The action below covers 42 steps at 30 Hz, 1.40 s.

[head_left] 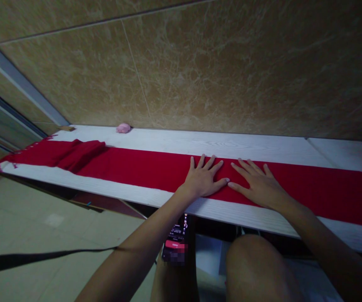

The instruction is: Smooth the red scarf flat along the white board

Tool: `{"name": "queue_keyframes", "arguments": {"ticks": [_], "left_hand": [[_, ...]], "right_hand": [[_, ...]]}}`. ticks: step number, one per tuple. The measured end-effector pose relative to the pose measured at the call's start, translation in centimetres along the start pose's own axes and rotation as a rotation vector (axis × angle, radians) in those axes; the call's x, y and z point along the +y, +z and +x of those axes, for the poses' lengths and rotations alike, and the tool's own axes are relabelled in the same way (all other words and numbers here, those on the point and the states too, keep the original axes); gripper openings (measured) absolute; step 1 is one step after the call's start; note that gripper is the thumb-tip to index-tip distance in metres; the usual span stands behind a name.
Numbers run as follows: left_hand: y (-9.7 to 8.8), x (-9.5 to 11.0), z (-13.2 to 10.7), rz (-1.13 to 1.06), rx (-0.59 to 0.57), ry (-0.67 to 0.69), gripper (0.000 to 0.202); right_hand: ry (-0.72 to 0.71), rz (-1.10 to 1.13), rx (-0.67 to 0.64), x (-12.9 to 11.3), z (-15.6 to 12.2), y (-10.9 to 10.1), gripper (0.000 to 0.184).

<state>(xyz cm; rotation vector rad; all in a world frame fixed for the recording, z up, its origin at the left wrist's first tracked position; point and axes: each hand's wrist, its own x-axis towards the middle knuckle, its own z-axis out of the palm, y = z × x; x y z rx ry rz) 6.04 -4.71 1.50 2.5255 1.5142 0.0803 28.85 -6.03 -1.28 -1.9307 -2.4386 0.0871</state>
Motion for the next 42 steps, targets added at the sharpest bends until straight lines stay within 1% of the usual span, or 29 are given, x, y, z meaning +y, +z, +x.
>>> {"name": "queue_keyframes", "arguments": {"ticks": [11,17,21,24,27,31,37,40,42], "left_hand": [[-0.1,0.0,0.0,0.003,-0.004,-0.006,0.083],[-0.1,0.1,0.0,0.003,-0.008,-0.008,0.083],[-0.5,0.1,0.0,0.009,-0.031,-0.006,0.084],[-1.2,0.4,0.2,0.016,-0.044,0.001,0.081],[-1.5,1.0,0.8,0.021,-0.009,0.01,0.072],[-0.8,1.6,1.6,0.027,-0.013,0.012,0.069],[0.0,1.5,2.0,0.018,-0.011,0.014,0.072],[0.1,1.4,1.9,0.025,0.005,0.005,0.071],[0.0,1.4,1.9,0.03,0.006,0.0,0.07]], "right_hand": [[-0.016,0.008,0.02,0.2,0.1,0.1,0.09],[-0.009,0.01,0.004,0.0,0.0,0.0,0.091],[-0.022,0.025,0.007,0.2,0.0,-0.2,0.09],[-0.038,0.048,0.048,0.4,0.5,-0.4,0.086],[-0.042,0.057,0.105,0.2,1.5,-0.5,0.078],[-0.042,0.05,0.092,-0.2,2.5,0.2,0.069],[-0.074,0.013,0.104,0.0,2.7,1.4,0.068],[-0.072,0.014,0.098,-0.1,2.6,1.3,0.068],[-0.069,0.025,0.078,-0.3,2.6,0.8,0.067]]}}
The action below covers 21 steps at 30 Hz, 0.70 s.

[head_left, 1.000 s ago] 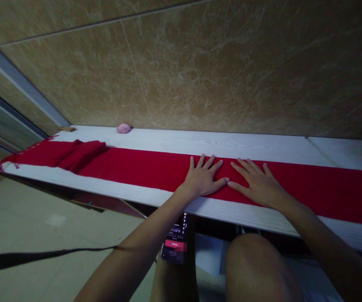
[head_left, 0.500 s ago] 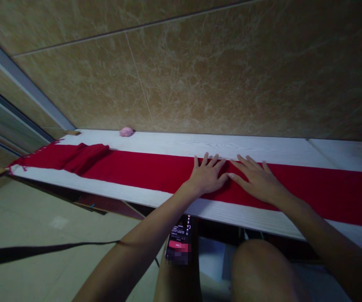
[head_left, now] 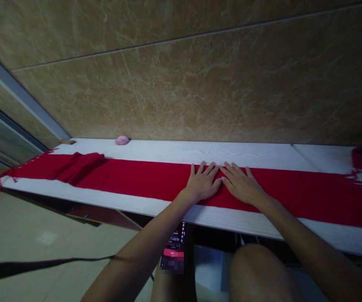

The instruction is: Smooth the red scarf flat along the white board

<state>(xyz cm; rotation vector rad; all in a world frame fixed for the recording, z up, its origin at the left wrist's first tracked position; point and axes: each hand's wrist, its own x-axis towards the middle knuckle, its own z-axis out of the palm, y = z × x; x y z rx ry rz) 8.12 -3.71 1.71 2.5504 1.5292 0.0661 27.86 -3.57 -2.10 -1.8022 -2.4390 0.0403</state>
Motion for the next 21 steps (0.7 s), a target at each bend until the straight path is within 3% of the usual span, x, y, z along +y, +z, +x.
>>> {"name": "queue_keyframes", "arguments": {"ticks": [7,15,21], "left_hand": [[-0.2,1.0,-0.2,0.043,0.054,0.011,0.067],[0.2,1.4,0.0,0.033,0.033,-0.024,0.065],[0.4,1.1,0.2,0.105,0.038,-0.023,0.066]], "right_hand": [[0.078,0.093,-0.097,-1.4,-0.1,-3.1,0.066],[0.109,0.144,-0.092,-2.3,-1.1,-3.1,0.066],[0.13,0.206,-0.06,-0.1,-2.2,-4.2,0.069]]}}
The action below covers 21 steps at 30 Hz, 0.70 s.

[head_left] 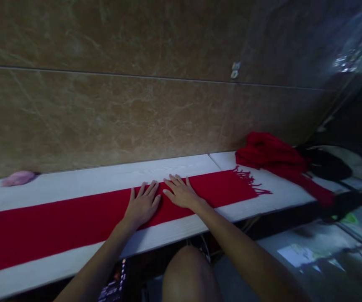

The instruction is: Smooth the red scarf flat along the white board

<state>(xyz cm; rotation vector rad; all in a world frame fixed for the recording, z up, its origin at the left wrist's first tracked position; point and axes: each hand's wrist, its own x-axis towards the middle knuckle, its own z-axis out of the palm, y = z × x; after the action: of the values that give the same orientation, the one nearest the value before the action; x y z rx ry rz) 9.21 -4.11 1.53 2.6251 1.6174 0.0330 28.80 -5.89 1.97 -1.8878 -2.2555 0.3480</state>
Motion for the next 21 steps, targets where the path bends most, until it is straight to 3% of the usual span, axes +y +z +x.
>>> {"name": "queue_keyframes", "arguments": {"ticks": [6,15,21], "left_hand": [[0.7,-0.5,0.4,0.079,0.021,0.032,0.068],[0.4,-0.6,0.4,0.112,-0.025,0.005,0.075],[1.0,-1.2,0.8,0.063,0.016,0.003,0.076]], "right_hand": [[0.046,0.036,0.034,3.7,-1.8,-1.4,0.07],[0.106,0.078,0.057,10.0,-4.9,-3.4,0.076],[0.167,-0.029,0.098,14.2,-6.7,-4.0,0.076]]}}
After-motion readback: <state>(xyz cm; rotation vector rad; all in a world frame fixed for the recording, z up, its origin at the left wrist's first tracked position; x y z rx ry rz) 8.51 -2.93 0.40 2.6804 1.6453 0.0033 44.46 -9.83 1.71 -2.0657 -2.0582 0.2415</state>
